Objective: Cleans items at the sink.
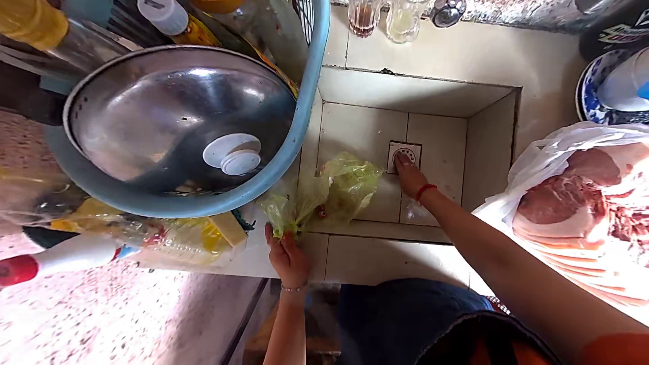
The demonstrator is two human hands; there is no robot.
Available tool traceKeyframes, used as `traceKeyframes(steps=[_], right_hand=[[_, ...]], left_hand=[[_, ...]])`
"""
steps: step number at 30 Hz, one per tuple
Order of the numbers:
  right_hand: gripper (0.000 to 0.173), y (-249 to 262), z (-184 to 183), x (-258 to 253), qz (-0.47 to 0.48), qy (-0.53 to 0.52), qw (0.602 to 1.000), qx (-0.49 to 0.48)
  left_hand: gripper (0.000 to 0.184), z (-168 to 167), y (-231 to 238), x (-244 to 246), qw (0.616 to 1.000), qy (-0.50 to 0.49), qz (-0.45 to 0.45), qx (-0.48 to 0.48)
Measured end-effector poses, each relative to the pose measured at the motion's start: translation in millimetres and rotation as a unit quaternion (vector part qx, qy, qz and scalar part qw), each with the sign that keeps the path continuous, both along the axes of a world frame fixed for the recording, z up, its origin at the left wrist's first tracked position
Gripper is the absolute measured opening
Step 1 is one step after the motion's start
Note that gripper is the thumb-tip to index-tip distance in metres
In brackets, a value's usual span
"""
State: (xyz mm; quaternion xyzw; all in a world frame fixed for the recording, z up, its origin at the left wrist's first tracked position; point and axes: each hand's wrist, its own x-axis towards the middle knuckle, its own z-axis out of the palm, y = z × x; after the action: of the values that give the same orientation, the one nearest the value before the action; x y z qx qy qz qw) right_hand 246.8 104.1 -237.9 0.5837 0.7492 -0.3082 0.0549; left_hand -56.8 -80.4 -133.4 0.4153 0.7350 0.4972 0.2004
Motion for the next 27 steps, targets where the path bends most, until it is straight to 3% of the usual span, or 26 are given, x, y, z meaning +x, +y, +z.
traceKeyframes(steps=[4, 7, 8, 10, 12, 14, 16, 18, 19, 21, 23, 25, 27], right_hand=[[0.055, -27.5, 29.0, 8.5, 0.0, -0.06, 0.993, -0.097], [0.034, -23.8, 36.3, 39.3, -0.149, -0.037, 0.984, -0.089], [0.035, -23.7, 43.7, 49.4, -0.226, -0.059, 0.968, -0.093], [0.051, -26.8, 55.2, 63.0, -0.341, -0.136, 0.92, -0.137], [0.064, -31.0, 52.0, 68.3, -0.401, -0.17, 0.883, -0.172], [0.063, -28.4, 39.6, 69.0, -0.418, -0.12, 0.884, -0.171], [0.042, -19.0, 23.7, 75.4, -0.432, 0.038, 0.892, -0.129], [0.038, -3.2, 33.0, 74.8, -0.467, 0.177, 0.856, -0.133], [0.038, 3.7, 42.4, 74.9, -0.489, 0.15, 0.85, -0.124], [0.037, 7.8, 60.5, 78.0, -0.414, -0.05, 0.893, -0.171], [0.037, -4.1, 51.3, 88.9, -0.233, -0.241, 0.894, -0.298], [0.044, -34.4, 17.2, 109.6, -0.157, -0.298, 0.866, -0.368], [0.051, -46.4, -22.3, 129.2, -0.119, -0.286, 0.862, -0.402]], left_hand=[[0.044, 0.0, 0.7, 2.1, 1.0, 0.01, -0.002, -0.008], [0.044, 0.7, 2.1, 1.2, 1.0, 0.015, -0.005, -0.006], [0.044, 0.5, 1.3, 0.8, 1.0, 0.018, -0.005, -0.004], [0.044, -0.2, -0.6, -0.1, 1.0, 0.021, -0.008, -0.001], [0.045, -0.3, -0.6, -1.3, 1.0, 0.02, -0.013, -0.002], [0.045, -2.4, 0.3, -2.3, 0.999, 0.027, -0.017, 0.007], [0.045, -4.8, -1.1, -3.1, 0.999, 0.038, -0.02, 0.007], [0.046, -5.3, -3.1, -4.7, 0.999, 0.043, -0.027, -0.003], [0.045, -5.1, -3.6, -4.8, 0.999, 0.044, -0.026, -0.006], [0.045, -4.0, -3.2, -5.3, 0.999, 0.046, -0.023, -0.004], [0.045, -4.1, -2.4, -4.6, 0.999, 0.049, -0.022, 0.0], [0.044, -4.2, -3.9, -3.9, 0.999, 0.048, -0.021, -0.006], [0.044, -5.8, -3.5, -3.7, 0.999, 0.05, -0.017, -0.007]])
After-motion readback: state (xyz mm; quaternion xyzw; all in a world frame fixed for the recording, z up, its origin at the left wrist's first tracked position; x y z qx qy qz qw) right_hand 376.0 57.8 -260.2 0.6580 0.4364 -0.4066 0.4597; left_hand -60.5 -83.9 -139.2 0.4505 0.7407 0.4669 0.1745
